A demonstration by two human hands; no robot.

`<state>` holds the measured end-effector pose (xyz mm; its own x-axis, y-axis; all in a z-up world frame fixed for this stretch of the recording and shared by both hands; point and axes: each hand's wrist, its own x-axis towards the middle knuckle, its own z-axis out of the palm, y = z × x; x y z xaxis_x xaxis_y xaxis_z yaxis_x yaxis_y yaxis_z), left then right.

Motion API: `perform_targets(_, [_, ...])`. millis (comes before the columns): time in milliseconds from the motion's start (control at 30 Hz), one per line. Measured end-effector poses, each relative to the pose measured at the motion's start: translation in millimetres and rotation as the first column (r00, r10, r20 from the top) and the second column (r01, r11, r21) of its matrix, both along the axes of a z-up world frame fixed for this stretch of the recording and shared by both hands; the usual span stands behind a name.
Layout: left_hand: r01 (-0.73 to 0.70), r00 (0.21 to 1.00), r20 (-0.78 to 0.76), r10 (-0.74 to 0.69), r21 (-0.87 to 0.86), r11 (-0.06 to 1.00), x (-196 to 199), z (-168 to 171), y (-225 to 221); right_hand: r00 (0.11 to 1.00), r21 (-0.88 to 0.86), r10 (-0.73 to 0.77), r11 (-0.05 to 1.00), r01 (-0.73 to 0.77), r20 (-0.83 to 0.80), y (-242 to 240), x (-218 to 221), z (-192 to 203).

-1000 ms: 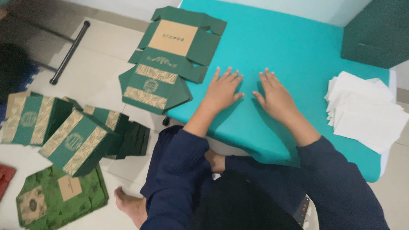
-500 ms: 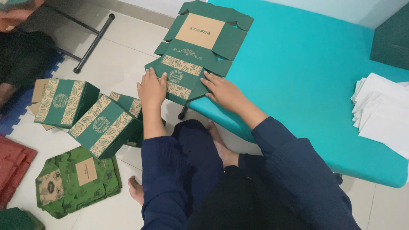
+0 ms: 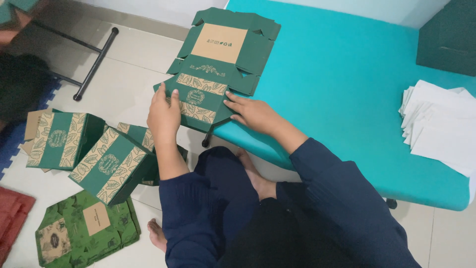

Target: Assembling a cardboard box from a flat template by folding flaps and inserting a paper liner.

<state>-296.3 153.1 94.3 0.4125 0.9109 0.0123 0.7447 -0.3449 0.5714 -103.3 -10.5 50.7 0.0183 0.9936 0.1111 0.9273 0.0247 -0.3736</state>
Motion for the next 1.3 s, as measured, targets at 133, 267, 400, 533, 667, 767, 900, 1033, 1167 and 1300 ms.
perform_targets(133, [-0.006,0.999,0.036,0.005,0.052,0.999,-2,12,-6,0.998,0.128,-0.003,0.992,-0.004,0.056,3,1,-14])
perform_targets(267, [-0.011,0.976,0.217,-0.007,0.084,0.996,2,25,-20,0.94,0.577,-0.164,0.816,-0.041,0.299,1,-4,9])
perform_targets(400, [0.039,0.76,0.626,-0.174,0.223,0.974,15,2,-18,0.976,0.773,-0.215,0.622,0.123,0.017,-13,4,52])
perform_targets(533, [0.117,0.646,0.656,-0.389,0.419,0.901,45,-5,-33,0.933,0.797,-0.346,0.534,0.281,-0.097,-49,36,121])
perform_targets(667, [0.075,0.659,0.647,-0.384,0.452,0.889,79,15,-67,0.937,0.857,-0.315,0.43,0.283,-0.152,-114,52,208])
perform_targets(767, [0.301,0.553,0.736,-0.391,0.261,0.917,107,12,-79,0.909,0.837,-0.367,0.419,0.352,-0.198,-157,110,194])
perform_targets(900, [0.616,0.495,0.828,-0.262,-0.123,0.778,156,-4,-112,0.827,0.696,-0.435,0.466,0.546,-0.357,-188,219,137])
perform_targets(1033, [0.499,0.751,0.573,-0.327,-0.168,0.85,204,-58,-131,0.751,0.57,-0.473,0.491,0.659,-0.461,-196,250,83])
perform_targets(1167, [0.42,0.902,0.178,-0.394,-0.146,0.896,236,-92,-127,0.627,0.216,-0.779,0.609,0.763,-0.02,-187,190,40])
perform_targets(1300, [0.44,0.897,0.071,-0.437,-0.033,0.898,227,-59,-145,0.757,-0.236,-0.652,0.731,0.641,0.035,-190,91,20])
